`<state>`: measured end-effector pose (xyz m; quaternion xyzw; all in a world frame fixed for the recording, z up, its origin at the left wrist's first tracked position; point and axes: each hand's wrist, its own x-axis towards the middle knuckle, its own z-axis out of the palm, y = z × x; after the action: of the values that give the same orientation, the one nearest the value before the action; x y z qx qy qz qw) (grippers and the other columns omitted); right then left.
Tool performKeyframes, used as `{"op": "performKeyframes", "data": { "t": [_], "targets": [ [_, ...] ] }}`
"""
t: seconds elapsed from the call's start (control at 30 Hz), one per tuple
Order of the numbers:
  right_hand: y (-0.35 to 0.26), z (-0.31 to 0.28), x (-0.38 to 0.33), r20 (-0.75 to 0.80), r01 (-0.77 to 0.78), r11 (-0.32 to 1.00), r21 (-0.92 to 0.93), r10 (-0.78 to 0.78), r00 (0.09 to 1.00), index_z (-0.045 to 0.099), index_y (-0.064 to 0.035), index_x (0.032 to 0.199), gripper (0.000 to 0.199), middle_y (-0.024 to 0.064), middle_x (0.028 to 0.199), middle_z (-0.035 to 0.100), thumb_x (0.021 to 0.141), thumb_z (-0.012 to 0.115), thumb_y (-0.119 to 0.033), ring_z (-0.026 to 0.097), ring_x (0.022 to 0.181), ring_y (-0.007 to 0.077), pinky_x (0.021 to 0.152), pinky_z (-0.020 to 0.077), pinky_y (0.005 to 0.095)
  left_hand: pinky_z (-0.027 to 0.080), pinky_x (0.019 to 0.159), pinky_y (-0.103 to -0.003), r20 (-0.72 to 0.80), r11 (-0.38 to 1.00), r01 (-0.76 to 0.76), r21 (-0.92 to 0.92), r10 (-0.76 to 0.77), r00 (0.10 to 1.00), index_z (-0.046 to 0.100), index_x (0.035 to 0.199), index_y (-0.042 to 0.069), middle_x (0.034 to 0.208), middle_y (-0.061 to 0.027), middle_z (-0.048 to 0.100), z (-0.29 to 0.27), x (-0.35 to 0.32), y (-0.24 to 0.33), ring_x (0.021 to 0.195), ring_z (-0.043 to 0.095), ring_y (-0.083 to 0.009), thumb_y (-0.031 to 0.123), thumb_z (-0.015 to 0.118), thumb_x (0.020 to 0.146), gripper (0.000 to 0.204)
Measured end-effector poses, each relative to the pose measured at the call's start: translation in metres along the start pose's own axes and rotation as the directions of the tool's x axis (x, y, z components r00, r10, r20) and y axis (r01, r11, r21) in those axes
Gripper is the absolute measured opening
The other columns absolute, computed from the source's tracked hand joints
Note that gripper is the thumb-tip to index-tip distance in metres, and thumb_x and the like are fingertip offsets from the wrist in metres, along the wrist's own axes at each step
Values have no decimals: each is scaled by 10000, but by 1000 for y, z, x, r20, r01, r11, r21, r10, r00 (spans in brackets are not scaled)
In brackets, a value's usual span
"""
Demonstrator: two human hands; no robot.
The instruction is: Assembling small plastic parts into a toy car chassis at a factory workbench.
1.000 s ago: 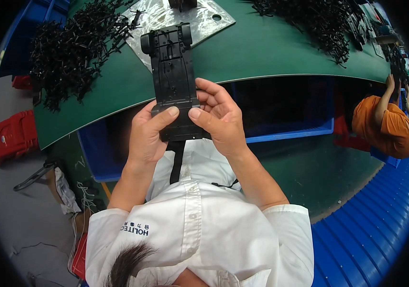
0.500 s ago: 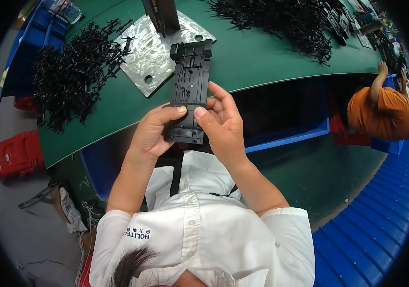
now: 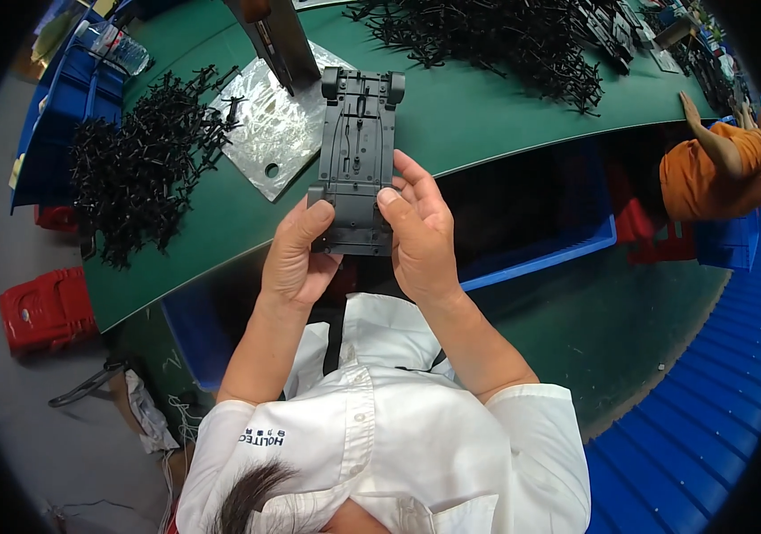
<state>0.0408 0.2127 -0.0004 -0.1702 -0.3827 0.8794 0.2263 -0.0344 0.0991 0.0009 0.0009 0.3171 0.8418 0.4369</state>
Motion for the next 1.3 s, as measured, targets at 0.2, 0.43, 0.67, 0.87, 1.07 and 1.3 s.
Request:
{"op": "performKeyframes", "data": {
  "t": [0.2,0.43,0.67,0.87,1.07,1.3],
  "targets": [
    [1,2,-3,31,25,1000,11,-26,999,339,65,1329,514,130,1201,488,880,532,-95,533,1072,157,935,439,276,503,834,-294,-47,997,-69,-20,68,997,521,1098,8,1006,-93,632,0,-2,-6,886,626,-146,124,696,808,358],
    [4,3,-3,32,22,1000,3,-22,999,333,71,1315,481,147,1166,508,885,502,-62,536,1039,144,892,462,265,493,823,-290,-71,998,-51,-31,49,996,513,1036,38,982,-79,625,-4,2,-5,882,613,-141,169,692,823,308],
    [8,2,3,1,21,1000,4,-21,1000,343,47,1321,483,120,1153,521,893,527,-80,561,953,101,724,496,195,480,844,-313,-68,1000,-21,1,21,997,517,1095,30,1035,-80,613,-6,10,1,948,599,-170,361,623,866,416],
    [13,5,7,-15,9,1000,6,-9,1000,312,32,1341,512,107,1145,524,912,547,-117,564,946,105,677,508,205,475,875,-366,-25,999,33,2,-33,999,494,1174,4,1105,-108,589,-6,20,11,1023,580,-216,461,523,898,535],
    [15,15,12,-28,-25,998,61,27,999,274,23,1355,532,106,1162,510,919,545,-118,562,965,123,703,523,240,515,823,-371,-45,995,87,-39,-88,995,504,1181,1,1099,-118,600,-6,28,24,984,608,-218,441,453,937,505],
    [22,24,23,-20,-15,998,69,16,1000,301,13,1335,498,97,1170,503,920,541,-120,558,986,129,757,525,261,525,793,-368,-19,995,95,-31,-96,995,502,1177,-11,1088,-133,605,-7,39,42,971,616,-227,422,384,968,495]
  ]
}}
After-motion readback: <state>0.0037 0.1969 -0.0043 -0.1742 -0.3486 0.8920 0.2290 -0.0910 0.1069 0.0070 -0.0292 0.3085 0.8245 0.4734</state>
